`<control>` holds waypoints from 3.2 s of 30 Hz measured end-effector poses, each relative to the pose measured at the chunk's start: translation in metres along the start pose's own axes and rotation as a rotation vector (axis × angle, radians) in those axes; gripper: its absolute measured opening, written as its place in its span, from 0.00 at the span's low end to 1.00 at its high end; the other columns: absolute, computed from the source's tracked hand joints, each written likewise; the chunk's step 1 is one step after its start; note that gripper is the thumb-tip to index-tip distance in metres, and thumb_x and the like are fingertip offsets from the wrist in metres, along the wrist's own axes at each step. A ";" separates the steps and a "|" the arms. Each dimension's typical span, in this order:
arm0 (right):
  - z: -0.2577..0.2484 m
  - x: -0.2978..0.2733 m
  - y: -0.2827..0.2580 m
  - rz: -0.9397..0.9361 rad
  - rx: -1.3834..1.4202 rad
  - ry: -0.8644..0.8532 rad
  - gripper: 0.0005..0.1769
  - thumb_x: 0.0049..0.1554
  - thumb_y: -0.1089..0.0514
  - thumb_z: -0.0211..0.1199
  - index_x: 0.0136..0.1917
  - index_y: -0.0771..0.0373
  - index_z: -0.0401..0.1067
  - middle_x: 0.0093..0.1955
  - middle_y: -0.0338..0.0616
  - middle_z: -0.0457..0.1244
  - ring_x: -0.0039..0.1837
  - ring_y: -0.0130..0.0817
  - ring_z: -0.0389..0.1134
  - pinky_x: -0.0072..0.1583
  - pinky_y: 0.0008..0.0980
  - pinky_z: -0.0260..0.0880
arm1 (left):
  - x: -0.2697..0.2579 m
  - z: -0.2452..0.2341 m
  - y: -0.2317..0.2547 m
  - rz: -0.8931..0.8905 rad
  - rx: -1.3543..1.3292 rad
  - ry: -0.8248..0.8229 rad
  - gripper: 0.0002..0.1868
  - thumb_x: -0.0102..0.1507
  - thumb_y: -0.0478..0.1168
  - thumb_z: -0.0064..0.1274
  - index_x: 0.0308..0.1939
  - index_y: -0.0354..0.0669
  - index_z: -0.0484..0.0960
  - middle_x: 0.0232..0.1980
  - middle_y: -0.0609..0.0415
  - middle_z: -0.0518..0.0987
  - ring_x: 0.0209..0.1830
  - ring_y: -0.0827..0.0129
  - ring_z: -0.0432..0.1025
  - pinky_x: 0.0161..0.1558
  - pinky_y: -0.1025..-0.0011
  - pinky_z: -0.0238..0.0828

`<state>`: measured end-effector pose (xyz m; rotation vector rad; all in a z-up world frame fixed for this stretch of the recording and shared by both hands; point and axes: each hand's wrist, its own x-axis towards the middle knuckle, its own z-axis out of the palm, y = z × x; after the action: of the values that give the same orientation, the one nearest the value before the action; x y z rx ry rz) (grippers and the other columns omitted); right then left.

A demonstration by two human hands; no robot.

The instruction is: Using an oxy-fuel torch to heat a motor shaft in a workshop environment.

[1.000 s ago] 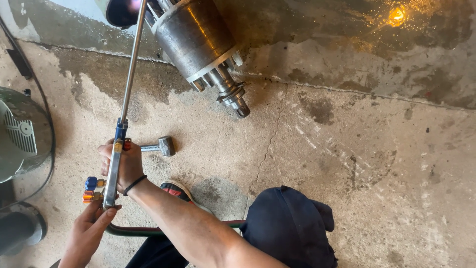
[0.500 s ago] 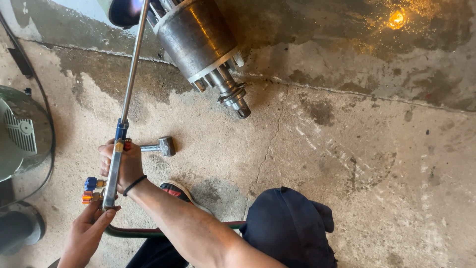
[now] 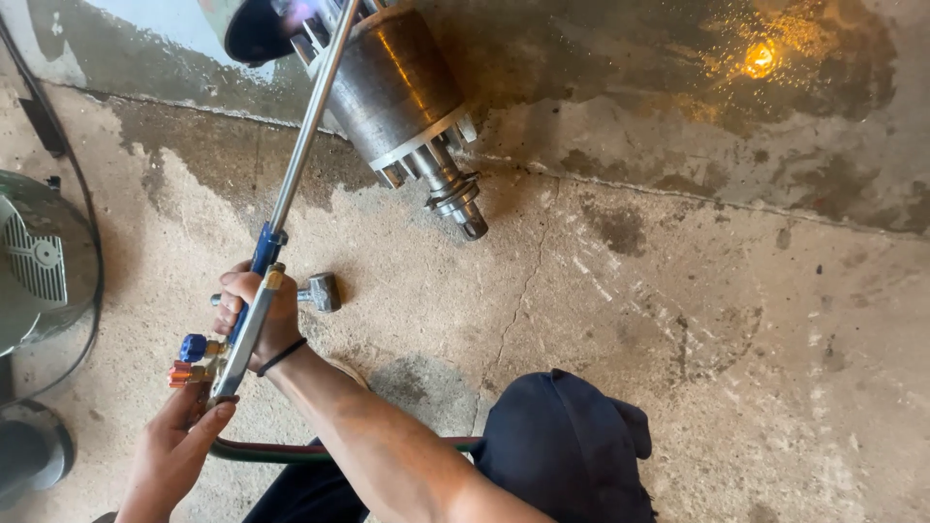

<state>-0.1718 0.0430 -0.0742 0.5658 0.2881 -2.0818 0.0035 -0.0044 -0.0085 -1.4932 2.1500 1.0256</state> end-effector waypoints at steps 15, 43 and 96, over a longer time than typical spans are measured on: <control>-0.018 0.047 -0.049 -0.073 0.062 -0.015 0.09 0.53 0.58 0.58 0.34 0.50 0.61 0.22 0.26 0.53 0.24 0.21 0.51 0.29 0.23 0.53 | -0.017 0.025 0.087 0.030 0.298 0.006 0.39 0.65 0.54 0.39 0.81 0.68 0.48 0.79 0.51 0.62 0.69 0.42 0.65 0.59 0.35 0.65; -0.030 0.072 -0.069 -0.102 0.098 0.012 0.07 0.53 0.58 0.59 0.38 0.50 0.62 0.24 0.25 0.53 0.25 0.20 0.52 0.29 0.23 0.54 | 0.000 0.019 0.060 0.241 0.297 -0.071 0.43 0.61 0.54 0.50 0.80 0.66 0.54 0.82 0.58 0.59 0.81 0.60 0.54 0.70 0.50 0.55; -0.037 0.079 -0.063 -0.082 0.120 -0.060 0.06 0.54 0.58 0.58 0.39 0.51 0.63 0.24 0.26 0.54 0.25 0.21 0.53 0.29 0.23 0.55 | -0.002 0.015 0.061 0.213 0.288 -0.065 0.42 0.61 0.53 0.50 0.80 0.67 0.55 0.80 0.57 0.62 0.77 0.58 0.60 0.70 0.53 0.57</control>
<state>-0.2509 0.0338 -0.1466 0.5697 0.1548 -2.2026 -0.0530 0.0191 0.0050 -1.1056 2.3295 0.7730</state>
